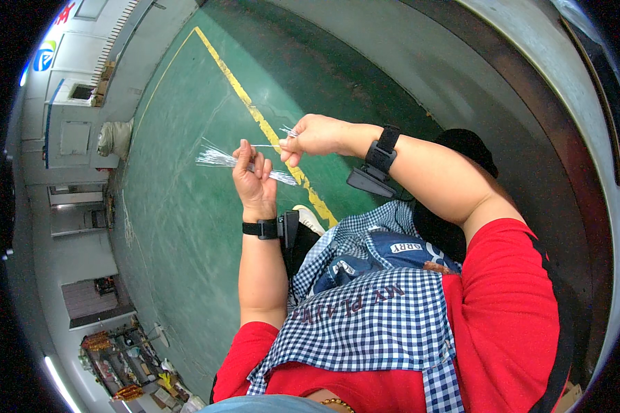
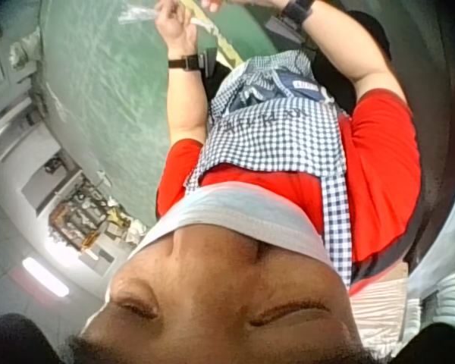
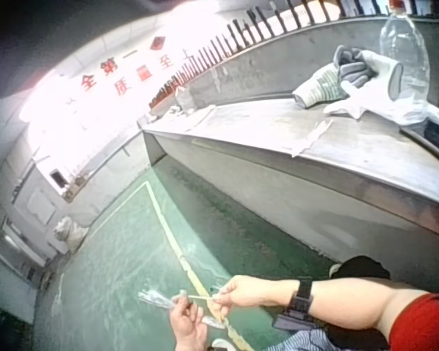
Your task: Inspecting and sorting a bundle of thin metallic wires while sitting at a workstation.
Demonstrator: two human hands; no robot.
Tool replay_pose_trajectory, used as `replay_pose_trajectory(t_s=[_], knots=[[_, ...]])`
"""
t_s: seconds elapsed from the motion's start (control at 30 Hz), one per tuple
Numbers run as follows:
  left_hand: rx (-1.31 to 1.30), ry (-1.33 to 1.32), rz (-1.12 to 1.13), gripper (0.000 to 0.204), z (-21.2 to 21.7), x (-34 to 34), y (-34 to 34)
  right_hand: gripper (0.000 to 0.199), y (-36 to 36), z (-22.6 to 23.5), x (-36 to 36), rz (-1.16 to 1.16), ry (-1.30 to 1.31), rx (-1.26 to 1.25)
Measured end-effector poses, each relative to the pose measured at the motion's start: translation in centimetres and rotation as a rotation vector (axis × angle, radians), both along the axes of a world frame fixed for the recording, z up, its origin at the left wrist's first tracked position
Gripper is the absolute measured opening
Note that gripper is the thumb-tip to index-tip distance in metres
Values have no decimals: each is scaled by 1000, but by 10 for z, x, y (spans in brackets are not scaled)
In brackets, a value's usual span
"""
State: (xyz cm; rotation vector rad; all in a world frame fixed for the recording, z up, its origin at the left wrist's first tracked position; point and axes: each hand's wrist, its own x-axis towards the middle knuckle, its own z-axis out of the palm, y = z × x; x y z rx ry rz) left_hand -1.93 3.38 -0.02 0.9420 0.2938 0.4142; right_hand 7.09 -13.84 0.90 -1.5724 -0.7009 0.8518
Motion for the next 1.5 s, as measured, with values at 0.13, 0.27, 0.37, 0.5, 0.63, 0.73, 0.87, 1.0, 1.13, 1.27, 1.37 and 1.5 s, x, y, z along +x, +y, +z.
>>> replay_pose_trajectory(t_s=[0.13,0.27,0.37,0.5,0.63,0.73,0.87,1.0,1.13,1.27,1.37,1.5], knots=[[-35,10,-45,16,0,0,4,40,-2,0,2,20,228,-117],[-42,102,-173,17,-3,1,-2,46,4,-15,1,6,406,6],[88,274,-256,17,-8,3,-14,45,4,-11,-10,32,520,152],[27,214,-355,27,-3,4,-16,43,7,-15,-1,10,445,29],[5,219,-258,29,-2,4,-15,39,3,-6,3,-114,394,65],[-9,142,-170,32,-6,4,-9,36,2,-3,2,-161,368,44],[-45,69,-81,33,-6,3,-1,34,3,-4,-1,-112,359,-10],[-79,10,-34,32,-7,4,3,35,6,-19,-1,-54,40,-79],[-128,-27,-30,30,-11,3,9,25,6,-32,-3,180,-130,-139],[-148,-43,-29,30,-11,3,9,38,4,-21,-11,279,-243,-299],[-161,-53,-6,30,-9,3,9,46,4,-25,-12,213,-281,-299],[-157,-71,-5,30,-11,3,12,42,5,-24,-13,185,-221,-254]])
